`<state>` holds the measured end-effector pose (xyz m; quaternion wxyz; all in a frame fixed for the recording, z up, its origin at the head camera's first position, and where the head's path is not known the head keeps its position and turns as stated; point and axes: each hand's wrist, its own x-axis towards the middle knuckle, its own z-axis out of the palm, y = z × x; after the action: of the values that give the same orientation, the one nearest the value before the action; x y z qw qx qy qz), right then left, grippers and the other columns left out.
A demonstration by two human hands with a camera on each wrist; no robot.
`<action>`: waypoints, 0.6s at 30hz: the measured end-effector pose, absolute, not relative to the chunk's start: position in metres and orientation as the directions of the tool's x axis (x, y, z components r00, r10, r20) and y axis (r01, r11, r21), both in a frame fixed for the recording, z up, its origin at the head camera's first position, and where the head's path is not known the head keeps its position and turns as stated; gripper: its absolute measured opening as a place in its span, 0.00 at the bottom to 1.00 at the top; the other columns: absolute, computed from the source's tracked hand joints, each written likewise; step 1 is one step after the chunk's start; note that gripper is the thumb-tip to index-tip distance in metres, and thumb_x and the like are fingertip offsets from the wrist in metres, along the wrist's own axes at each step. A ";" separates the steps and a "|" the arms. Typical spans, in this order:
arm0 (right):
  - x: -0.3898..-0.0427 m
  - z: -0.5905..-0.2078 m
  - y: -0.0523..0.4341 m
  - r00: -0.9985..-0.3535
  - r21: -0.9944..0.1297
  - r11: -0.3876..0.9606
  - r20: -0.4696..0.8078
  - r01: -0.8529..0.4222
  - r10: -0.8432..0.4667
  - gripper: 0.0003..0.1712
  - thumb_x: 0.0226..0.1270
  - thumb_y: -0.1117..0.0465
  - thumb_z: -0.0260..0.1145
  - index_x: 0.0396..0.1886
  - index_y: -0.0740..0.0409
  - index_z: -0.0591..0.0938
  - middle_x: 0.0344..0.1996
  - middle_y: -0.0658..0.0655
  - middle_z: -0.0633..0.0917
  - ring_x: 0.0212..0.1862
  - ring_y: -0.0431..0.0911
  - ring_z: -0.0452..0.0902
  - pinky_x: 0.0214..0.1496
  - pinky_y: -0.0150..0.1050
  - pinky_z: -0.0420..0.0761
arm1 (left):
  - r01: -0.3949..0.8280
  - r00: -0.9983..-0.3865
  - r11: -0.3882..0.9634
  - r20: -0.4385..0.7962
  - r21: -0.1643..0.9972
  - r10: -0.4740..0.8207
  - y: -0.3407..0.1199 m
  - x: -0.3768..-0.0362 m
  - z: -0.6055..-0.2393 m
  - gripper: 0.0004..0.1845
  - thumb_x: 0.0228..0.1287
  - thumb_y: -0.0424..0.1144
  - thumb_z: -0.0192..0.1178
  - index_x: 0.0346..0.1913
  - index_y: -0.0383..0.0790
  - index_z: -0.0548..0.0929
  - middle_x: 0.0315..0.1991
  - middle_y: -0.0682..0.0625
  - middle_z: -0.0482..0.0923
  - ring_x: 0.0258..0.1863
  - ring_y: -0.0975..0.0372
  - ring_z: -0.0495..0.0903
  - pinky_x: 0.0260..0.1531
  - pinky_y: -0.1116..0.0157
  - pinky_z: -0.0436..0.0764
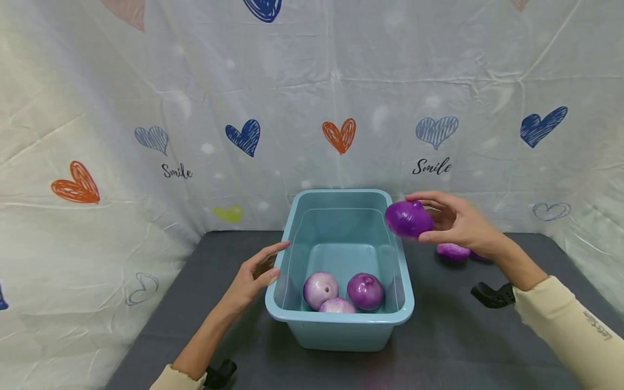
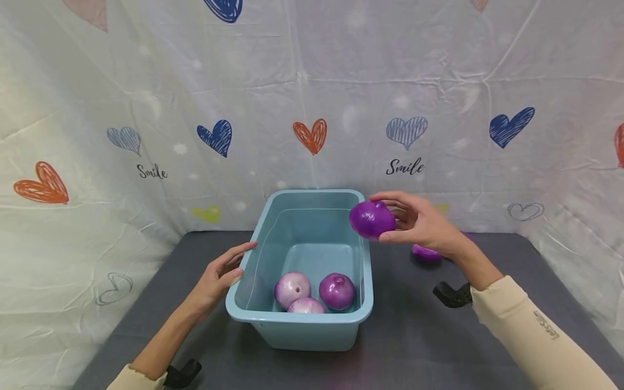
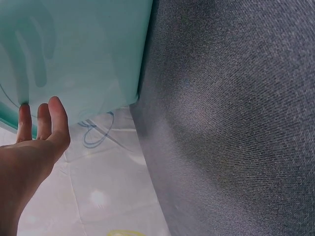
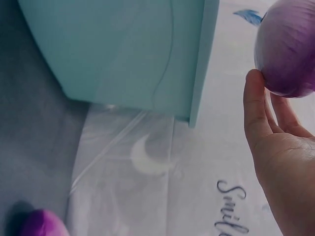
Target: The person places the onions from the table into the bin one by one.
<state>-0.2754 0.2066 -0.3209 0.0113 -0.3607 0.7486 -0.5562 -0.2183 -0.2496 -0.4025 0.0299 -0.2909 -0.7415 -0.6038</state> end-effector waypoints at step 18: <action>-0.280 -0.314 0.171 -0.613 -0.871 -0.054 0.385 -0.487 -0.690 0.41 0.61 0.77 0.72 0.73 0.67 0.67 0.68 0.64 0.72 0.66 0.61 0.71 0.61 0.52 0.76 | 0.482 -0.817 0.088 0.411 0.872 0.404 -0.250 -0.217 -0.402 0.27 0.75 0.33 0.51 0.75 0.38 0.68 0.68 0.36 0.70 0.62 0.49 0.75 0.53 0.58 0.78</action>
<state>-0.2797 0.1711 -0.3136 0.0869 -0.4315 0.6824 -0.5836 -0.2174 -0.2500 -0.4021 0.0320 -0.3006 -0.7368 -0.6048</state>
